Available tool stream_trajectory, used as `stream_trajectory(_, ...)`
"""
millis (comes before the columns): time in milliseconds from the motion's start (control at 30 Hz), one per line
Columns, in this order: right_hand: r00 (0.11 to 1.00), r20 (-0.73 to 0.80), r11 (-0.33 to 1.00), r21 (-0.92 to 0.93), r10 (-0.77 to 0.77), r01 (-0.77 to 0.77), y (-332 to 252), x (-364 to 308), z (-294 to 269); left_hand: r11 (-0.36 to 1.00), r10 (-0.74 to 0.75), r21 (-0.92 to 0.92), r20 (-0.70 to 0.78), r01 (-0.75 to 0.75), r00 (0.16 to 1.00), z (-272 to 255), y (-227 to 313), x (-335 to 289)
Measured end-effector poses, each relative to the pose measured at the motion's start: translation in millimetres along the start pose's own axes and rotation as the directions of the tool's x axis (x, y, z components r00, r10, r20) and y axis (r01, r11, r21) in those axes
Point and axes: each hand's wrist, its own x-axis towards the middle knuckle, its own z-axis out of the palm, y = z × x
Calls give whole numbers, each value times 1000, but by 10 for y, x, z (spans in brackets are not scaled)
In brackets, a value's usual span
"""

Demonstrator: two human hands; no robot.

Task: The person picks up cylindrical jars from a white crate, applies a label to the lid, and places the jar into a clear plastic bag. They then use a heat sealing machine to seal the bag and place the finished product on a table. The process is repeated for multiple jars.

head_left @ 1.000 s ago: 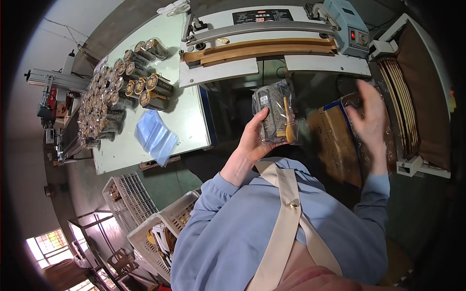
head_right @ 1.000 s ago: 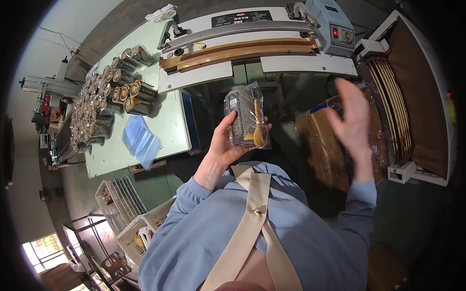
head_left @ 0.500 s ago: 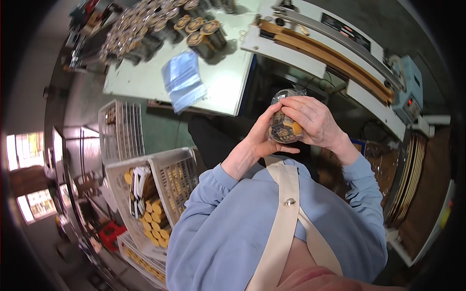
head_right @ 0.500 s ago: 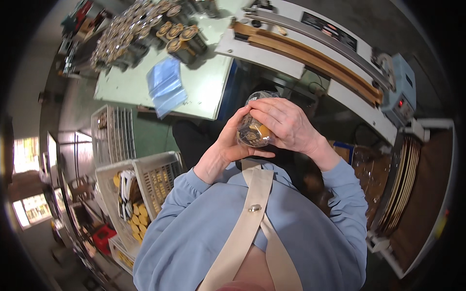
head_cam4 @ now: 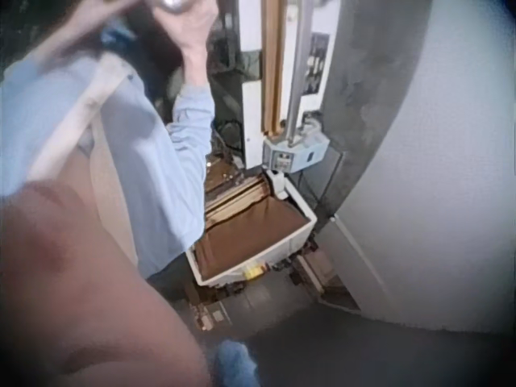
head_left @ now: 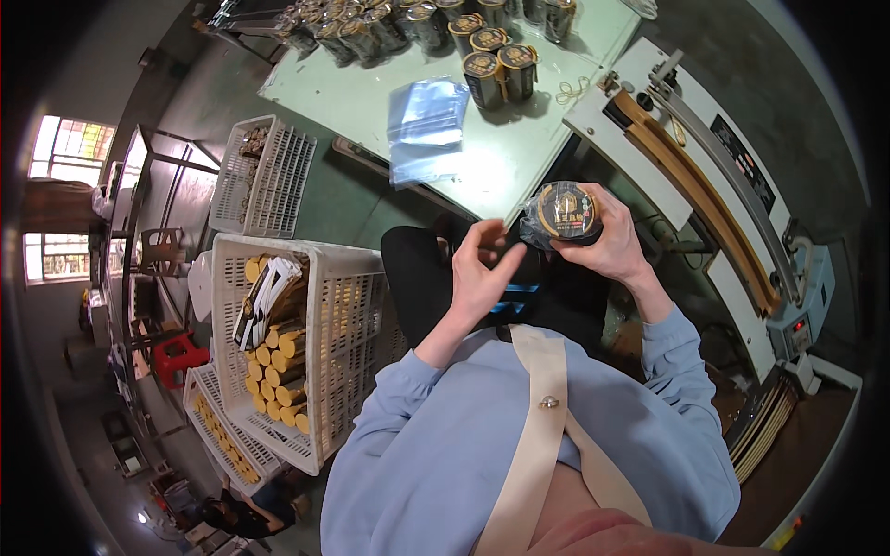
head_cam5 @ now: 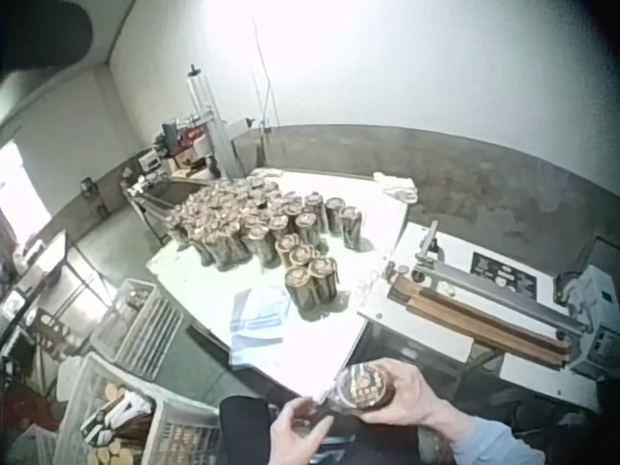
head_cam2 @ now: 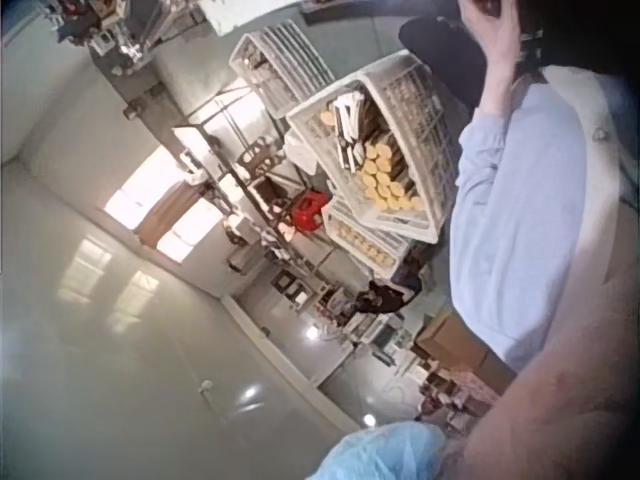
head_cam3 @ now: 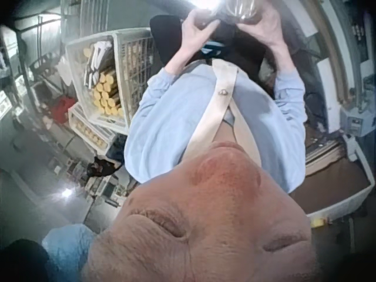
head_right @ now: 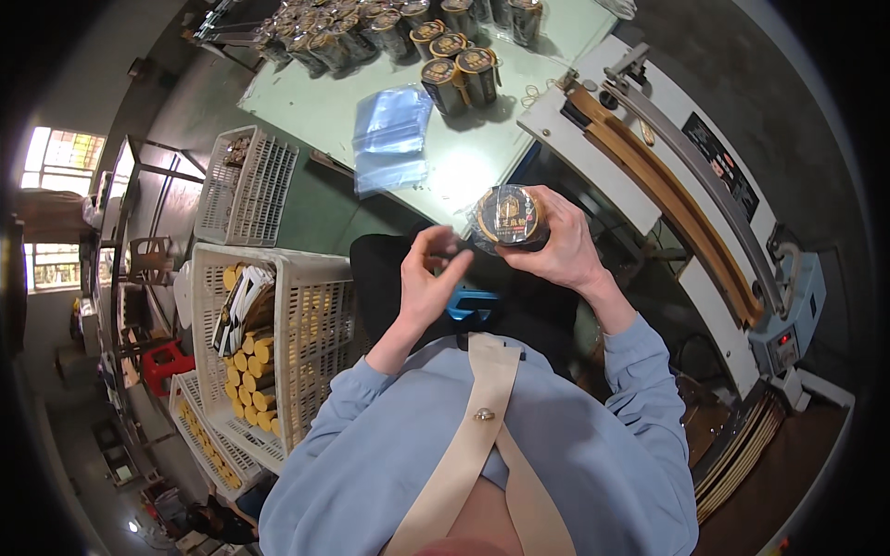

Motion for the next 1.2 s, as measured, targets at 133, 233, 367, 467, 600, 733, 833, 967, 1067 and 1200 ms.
stream_trajectory(133,997,40,998,-7,-62,63,24,199,120,905,369,238,-30,-352,929,-27,297,132)
stream_trajectory(233,992,46,993,13,-121,121,-27,351,247,921,354,172,12,-350,935,-48,207,331)
stream_trajectory(367,983,20,981,-64,-185,186,-98,538,381,941,318,117,10,-317,948,-133,167,506)
stream_trajectory(467,982,8,981,-48,-189,190,-96,664,487,911,392,143,-9,-387,920,-259,149,642)
stream_trajectory(600,986,12,986,13,-168,168,-53,852,596,868,470,192,-14,-459,883,-452,174,891)
stream_trajectory(733,978,-106,984,-31,-177,175,-55,877,617,912,405,139,-150,-386,902,-689,253,1296)
stream_trajectory(833,991,-98,990,-116,-91,80,236,572,602,926,371,184,-304,-328,877,-1042,118,1988)
stream_trajectory(967,999,-34,940,-340,-41,27,815,-181,693,933,331,297,-474,-205,816,-1359,-190,3100)
stream_trajectory(1067,992,-69,872,-473,108,-128,1193,-723,782,931,287,350,-535,-101,794,-1363,-380,3730)
stream_trajectory(1200,987,-87,802,-576,132,-158,1413,-870,952,932,218,362,-586,11,781,-1342,-535,4164)
